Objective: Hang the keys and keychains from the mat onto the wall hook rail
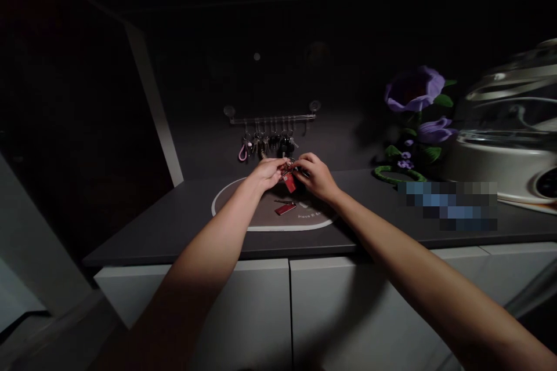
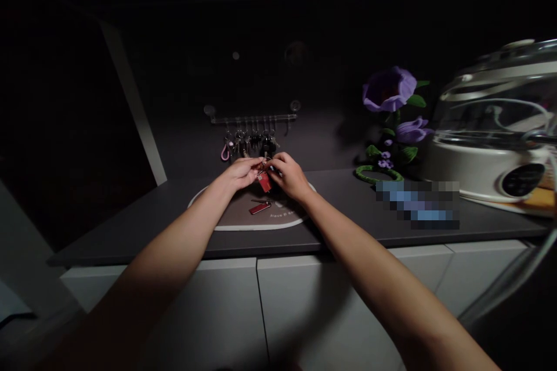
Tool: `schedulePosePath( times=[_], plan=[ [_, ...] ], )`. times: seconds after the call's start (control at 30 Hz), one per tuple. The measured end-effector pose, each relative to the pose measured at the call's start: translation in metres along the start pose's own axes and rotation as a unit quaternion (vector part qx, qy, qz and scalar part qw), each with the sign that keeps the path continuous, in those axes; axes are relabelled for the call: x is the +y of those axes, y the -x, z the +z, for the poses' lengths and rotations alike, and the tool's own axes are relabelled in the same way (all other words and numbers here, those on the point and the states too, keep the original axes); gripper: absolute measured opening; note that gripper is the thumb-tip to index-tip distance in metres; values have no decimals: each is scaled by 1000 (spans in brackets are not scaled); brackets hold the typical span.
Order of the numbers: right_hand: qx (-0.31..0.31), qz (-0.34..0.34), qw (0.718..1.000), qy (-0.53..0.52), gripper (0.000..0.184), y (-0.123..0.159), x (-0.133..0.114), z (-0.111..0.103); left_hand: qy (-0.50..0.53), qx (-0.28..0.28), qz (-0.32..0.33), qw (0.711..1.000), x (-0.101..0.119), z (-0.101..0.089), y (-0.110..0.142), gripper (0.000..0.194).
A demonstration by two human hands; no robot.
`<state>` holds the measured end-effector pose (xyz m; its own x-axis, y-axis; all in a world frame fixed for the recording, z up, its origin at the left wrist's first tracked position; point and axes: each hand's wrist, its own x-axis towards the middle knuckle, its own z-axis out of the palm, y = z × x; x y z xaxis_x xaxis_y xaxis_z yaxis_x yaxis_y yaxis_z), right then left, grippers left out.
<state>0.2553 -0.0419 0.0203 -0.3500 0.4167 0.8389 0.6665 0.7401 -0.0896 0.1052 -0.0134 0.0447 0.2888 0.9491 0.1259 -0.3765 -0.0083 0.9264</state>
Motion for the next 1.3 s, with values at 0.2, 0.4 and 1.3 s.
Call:
schedulePosePath(
  times=[0.2,0.4,1.3],
  plan=[
    [36,-20,999,-1,14,-2,-1,-4,-18,-21,12,1000,-2,2,2,9],
    [53,6,998,-39,12,-6,-2,-8,-86,-37,36,995,-4,5,5,7],
    [81,221,922,-308,29,-23,-2,3,-168,75,230,956,-1,8,0,9]
  ],
)
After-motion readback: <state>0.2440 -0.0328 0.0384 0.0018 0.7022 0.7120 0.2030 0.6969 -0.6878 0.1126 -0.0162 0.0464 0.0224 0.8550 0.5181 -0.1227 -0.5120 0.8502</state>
